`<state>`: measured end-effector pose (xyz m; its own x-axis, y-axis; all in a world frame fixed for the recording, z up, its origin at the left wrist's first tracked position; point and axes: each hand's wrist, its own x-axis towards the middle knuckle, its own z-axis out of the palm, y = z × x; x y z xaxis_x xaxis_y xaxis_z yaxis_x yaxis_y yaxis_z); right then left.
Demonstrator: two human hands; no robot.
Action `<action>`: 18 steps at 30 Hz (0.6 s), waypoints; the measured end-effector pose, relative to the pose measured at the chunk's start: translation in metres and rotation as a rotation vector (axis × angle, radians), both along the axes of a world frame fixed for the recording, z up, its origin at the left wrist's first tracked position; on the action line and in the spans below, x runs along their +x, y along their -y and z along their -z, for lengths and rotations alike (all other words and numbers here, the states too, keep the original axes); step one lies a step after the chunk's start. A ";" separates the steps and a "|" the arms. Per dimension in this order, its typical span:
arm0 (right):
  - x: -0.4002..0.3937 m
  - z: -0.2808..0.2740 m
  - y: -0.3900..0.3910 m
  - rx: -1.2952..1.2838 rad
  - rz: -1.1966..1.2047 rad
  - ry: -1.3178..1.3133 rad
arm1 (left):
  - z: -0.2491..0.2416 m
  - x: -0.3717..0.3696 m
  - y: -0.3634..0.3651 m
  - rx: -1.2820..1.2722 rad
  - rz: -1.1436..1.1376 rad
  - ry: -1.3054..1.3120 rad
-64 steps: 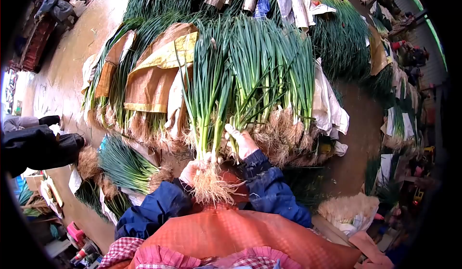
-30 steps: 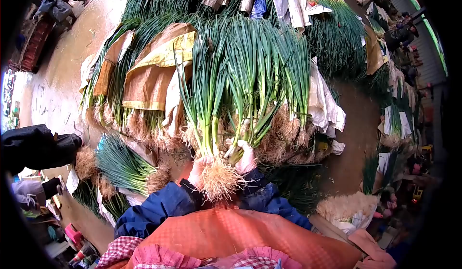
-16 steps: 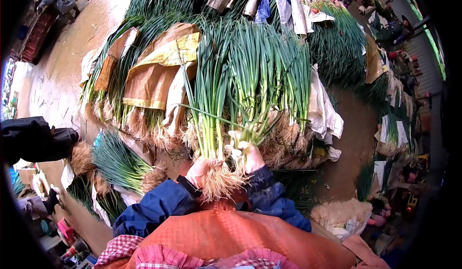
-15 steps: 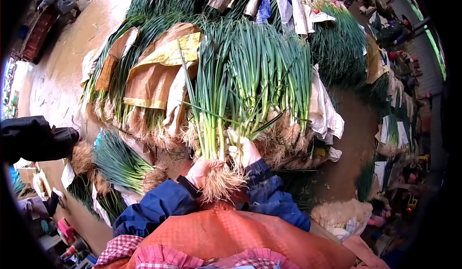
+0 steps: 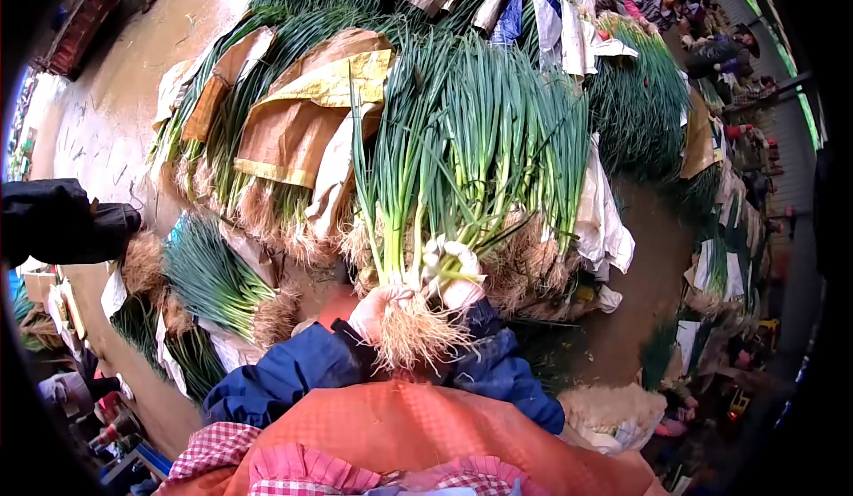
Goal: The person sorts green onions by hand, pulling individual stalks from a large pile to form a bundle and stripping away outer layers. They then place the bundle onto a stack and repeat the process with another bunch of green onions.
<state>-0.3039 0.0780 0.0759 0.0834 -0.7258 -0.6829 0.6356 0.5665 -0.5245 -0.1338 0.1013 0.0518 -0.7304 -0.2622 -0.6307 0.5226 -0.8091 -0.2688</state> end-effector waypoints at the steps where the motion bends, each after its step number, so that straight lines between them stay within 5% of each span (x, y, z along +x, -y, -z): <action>1: -0.007 -0.001 -0.007 -0.060 -0.108 0.100 | 0.011 -0.001 0.002 -0.022 -0.059 0.078; 2: -0.013 -0.003 -0.015 -0.123 -0.219 0.194 | -0.005 0.003 0.007 -0.038 -0.097 -0.002; 3: -0.021 0.000 -0.037 -0.250 -0.085 0.596 | -0.005 0.004 0.014 -0.025 -0.060 0.011; 6: -0.036 -0.007 -0.045 -0.235 0.097 0.629 | 0.000 -0.004 0.012 -0.274 0.123 0.367; 7: -0.028 -0.010 -0.032 -0.177 -0.060 0.152 | 0.006 -0.012 0.004 -0.443 0.120 0.570; 11: 0.014 0.042 -0.013 -0.507 0.045 -0.803 | -0.031 -0.038 -0.005 -0.531 -0.069 0.749; 13: 0.007 0.038 -0.037 -0.265 -0.212 -1.146 | -0.028 -0.035 -0.006 -0.557 0.059 0.777; 15: 0.001 0.045 -0.059 -0.279 -0.270 -1.123 | -0.015 -0.036 -0.011 -0.579 0.052 0.765; 17: 0.004 0.014 -0.078 -0.135 0.106 -0.259 | -0.014 -0.038 -0.012 -0.561 -0.044 0.703; 18: 0.003 -0.017 -0.087 -0.073 0.091 -0.272 | -0.013 -0.038 -0.009 -0.568 0.023 0.730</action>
